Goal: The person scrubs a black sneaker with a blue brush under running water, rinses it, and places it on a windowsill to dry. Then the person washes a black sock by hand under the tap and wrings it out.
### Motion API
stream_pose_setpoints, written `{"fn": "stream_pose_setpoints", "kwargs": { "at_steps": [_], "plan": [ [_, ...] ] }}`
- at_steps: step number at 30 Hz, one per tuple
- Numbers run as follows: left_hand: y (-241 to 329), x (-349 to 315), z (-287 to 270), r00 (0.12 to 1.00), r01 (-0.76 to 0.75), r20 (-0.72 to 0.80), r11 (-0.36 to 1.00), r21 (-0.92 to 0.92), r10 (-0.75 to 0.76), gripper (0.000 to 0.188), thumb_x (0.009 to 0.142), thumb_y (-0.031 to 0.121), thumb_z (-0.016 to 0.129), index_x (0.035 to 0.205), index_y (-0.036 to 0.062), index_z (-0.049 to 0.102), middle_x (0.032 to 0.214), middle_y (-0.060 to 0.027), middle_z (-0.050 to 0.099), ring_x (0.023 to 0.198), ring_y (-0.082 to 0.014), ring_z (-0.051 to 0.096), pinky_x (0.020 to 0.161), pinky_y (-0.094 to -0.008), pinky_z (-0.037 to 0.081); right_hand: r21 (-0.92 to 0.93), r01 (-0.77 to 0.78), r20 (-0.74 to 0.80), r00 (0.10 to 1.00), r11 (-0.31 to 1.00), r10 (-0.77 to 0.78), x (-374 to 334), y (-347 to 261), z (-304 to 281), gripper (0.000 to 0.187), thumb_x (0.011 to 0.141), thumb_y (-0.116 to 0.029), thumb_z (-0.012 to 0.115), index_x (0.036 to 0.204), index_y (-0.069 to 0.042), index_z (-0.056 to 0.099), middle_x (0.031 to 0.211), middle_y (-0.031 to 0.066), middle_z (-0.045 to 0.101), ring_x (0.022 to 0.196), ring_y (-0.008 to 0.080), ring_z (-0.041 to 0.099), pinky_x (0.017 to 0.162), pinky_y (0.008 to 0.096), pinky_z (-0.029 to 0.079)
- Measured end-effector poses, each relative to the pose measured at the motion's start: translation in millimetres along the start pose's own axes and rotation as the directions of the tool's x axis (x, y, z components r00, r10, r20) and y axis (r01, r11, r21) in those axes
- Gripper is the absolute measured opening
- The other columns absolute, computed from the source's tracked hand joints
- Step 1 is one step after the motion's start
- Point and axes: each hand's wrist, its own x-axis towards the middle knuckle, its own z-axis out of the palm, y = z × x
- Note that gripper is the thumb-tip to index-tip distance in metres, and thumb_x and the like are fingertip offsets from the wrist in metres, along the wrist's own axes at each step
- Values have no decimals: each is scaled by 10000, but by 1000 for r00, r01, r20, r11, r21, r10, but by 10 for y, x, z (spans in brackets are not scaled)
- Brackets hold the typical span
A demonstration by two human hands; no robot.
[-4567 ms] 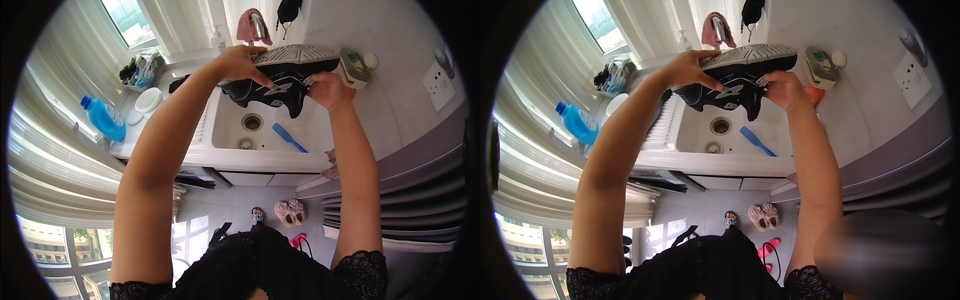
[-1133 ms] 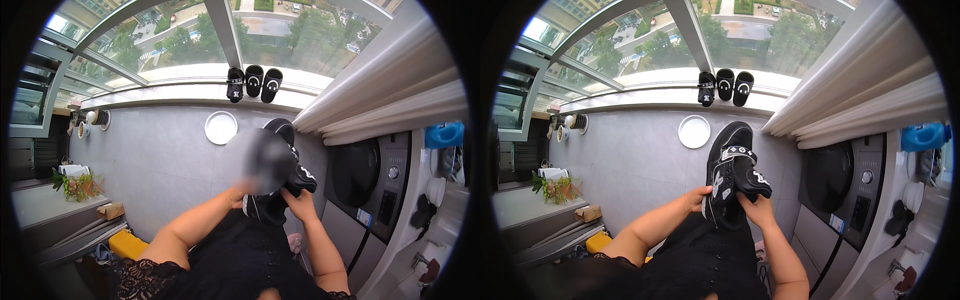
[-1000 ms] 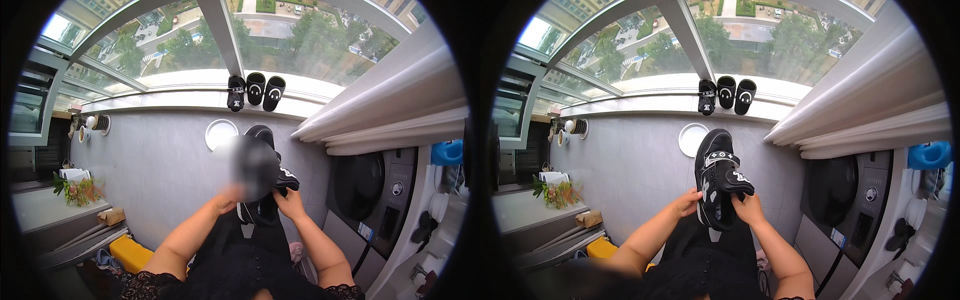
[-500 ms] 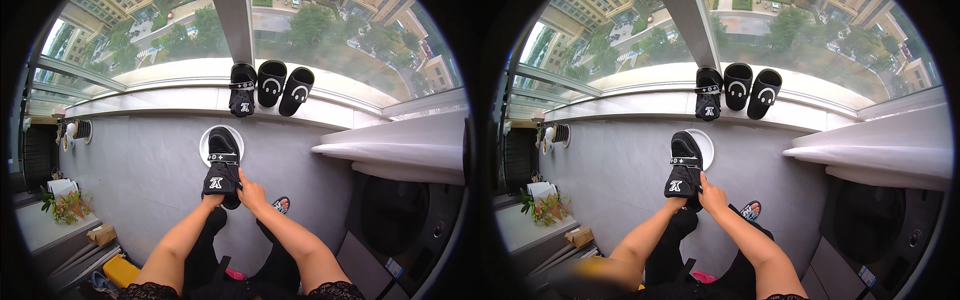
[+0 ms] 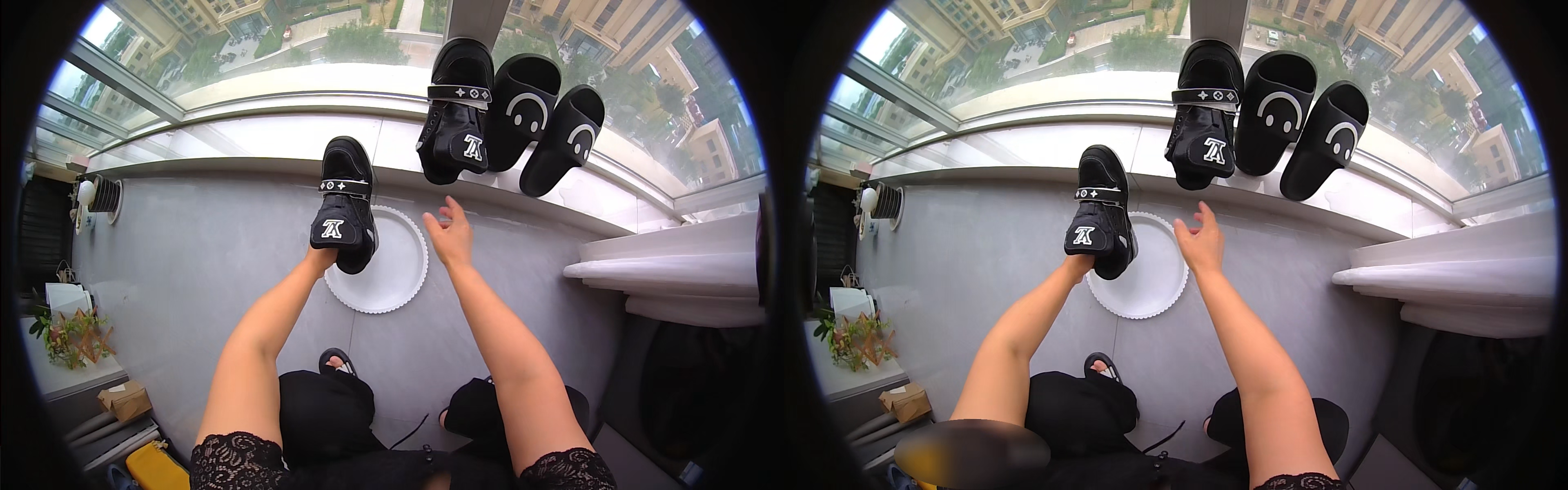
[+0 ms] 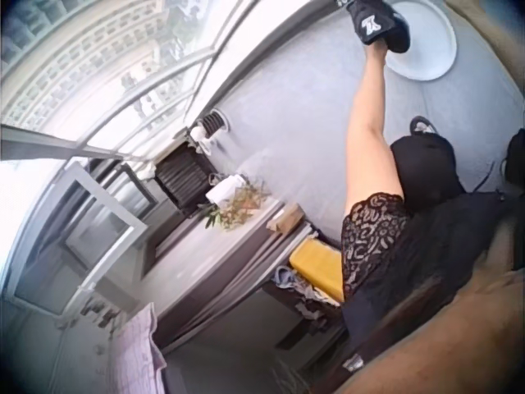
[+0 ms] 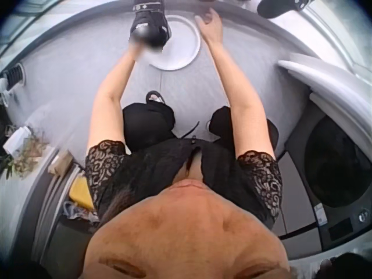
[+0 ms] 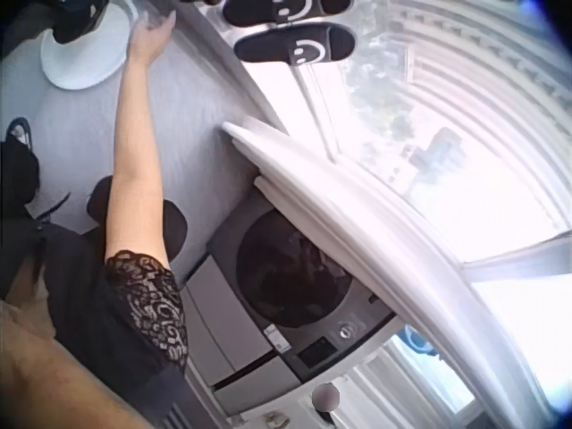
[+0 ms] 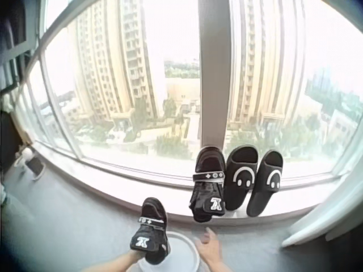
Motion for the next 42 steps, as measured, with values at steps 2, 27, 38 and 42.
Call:
{"fn": "stream_pose_setpoints", "kwargs": {
  "at_steps": [2, 27, 38, 42],
  "plan": [
    [-279, 166, 12, 995, -12, -95, 995, 99, 21, 345, 880, 128, 579, 1218, 63, 572, 1196, -95, 625, 1075, -226, 591, 907, -339, 466, -17, 6, -70, 997, 1000, -7, 180, -193, -106, 725, 744, -360, 740, 1332, -25, 480, 1175, 164, 613, 893, 230, 636, 818, 367, 496],
    [-868, 1155, -173, 933, -274, -233, 961, 37, 275, 270, 768, 122, 696, 1028, 63, 655, 1006, -112, 696, 929, -247, 664, 784, -348, 518, -218, 151, -333, 917, 964, -219, -102, 413, 772, 322, 714, -101, 717, 1020, -8, 677, 767, 208, 668, 686, 312, 678, 619, 345, 499],
    [-563, 879, -318, 979, -112, -124, 937, 332, 161, 354, 856, 126, 620, 1209, 103, 591, 1247, -92, 591, 1166, -216, 546, 983, -345, 432, -181, -110, -347, 937, 977, 41, -100, 607, 1287, 408, 654, -123, 770, 1045, -45, 686, 872, 185, 690, 810, 328, 681, 710, 367, 518],
    [-806, 1046, -391, 959, -180, -129, 892, 416, 254, 298, 827, 132, 636, 1123, 100, 637, 1135, -107, 653, 1054, -244, 616, 907, -358, 486, -271, -246, -233, 955, 931, 184, 100, 543, 1272, 452, 589, -65, 804, 1023, -43, 682, 891, 189, 688, 862, 362, 667, 741, 421, 518]
  ]
}}
